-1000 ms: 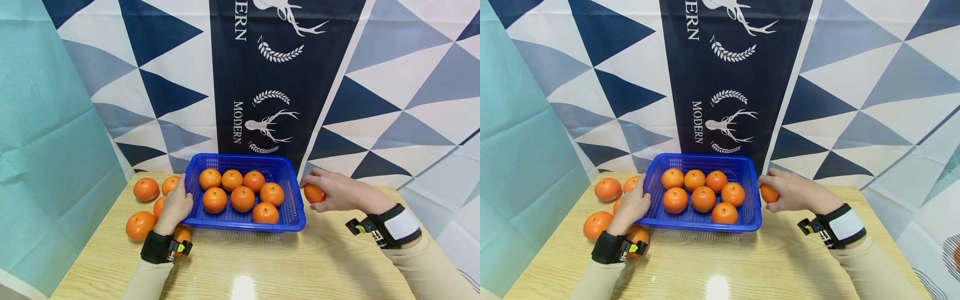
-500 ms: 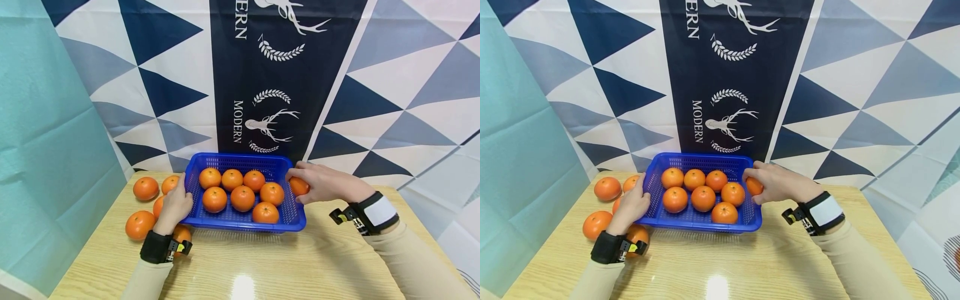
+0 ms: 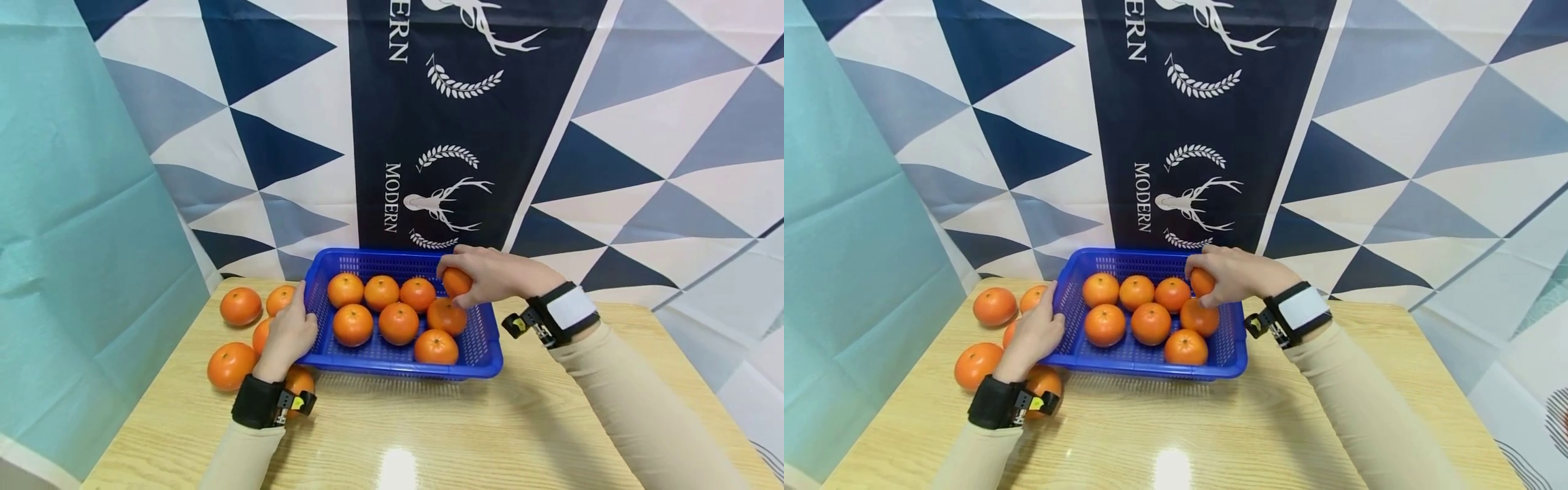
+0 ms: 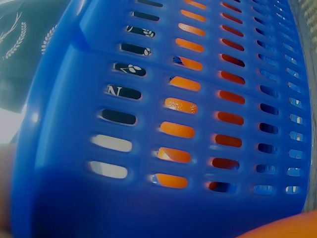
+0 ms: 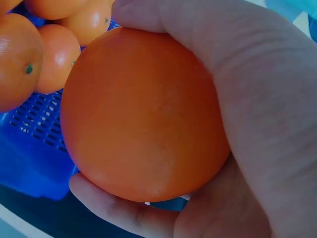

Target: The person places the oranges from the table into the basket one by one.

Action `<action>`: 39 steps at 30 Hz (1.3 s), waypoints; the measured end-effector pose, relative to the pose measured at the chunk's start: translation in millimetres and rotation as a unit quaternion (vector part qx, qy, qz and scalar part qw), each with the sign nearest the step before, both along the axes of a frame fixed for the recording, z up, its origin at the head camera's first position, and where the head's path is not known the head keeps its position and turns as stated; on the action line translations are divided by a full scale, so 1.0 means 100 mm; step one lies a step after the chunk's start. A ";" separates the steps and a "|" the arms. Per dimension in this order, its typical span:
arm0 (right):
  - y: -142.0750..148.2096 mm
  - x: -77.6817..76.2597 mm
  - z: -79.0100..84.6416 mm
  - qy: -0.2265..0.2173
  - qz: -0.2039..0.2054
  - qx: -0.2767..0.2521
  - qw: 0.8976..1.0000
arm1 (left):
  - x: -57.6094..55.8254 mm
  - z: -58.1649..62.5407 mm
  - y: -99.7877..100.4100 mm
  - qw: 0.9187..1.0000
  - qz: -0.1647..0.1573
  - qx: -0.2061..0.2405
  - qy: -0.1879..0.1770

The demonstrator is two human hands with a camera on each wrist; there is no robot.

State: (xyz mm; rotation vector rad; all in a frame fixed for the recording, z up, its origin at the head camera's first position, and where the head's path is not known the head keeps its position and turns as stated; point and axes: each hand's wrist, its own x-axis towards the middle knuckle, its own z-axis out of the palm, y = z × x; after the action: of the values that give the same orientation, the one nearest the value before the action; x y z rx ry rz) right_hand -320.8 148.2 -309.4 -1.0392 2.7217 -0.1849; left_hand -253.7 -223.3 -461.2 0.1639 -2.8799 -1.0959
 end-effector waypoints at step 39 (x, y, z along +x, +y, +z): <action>0.02 -0.97 -0.74 0.023 -0.045 -0.087 0.995 | -0.11 -0.15 -0.04 0.999 0.010 -0.028 0.017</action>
State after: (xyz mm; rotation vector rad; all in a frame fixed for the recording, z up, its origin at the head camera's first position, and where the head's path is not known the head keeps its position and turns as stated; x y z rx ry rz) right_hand -417.6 149.9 -383.9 -0.9757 2.8380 -0.4244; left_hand -264.7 -227.7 -476.3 0.1697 -2.8688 -1.0048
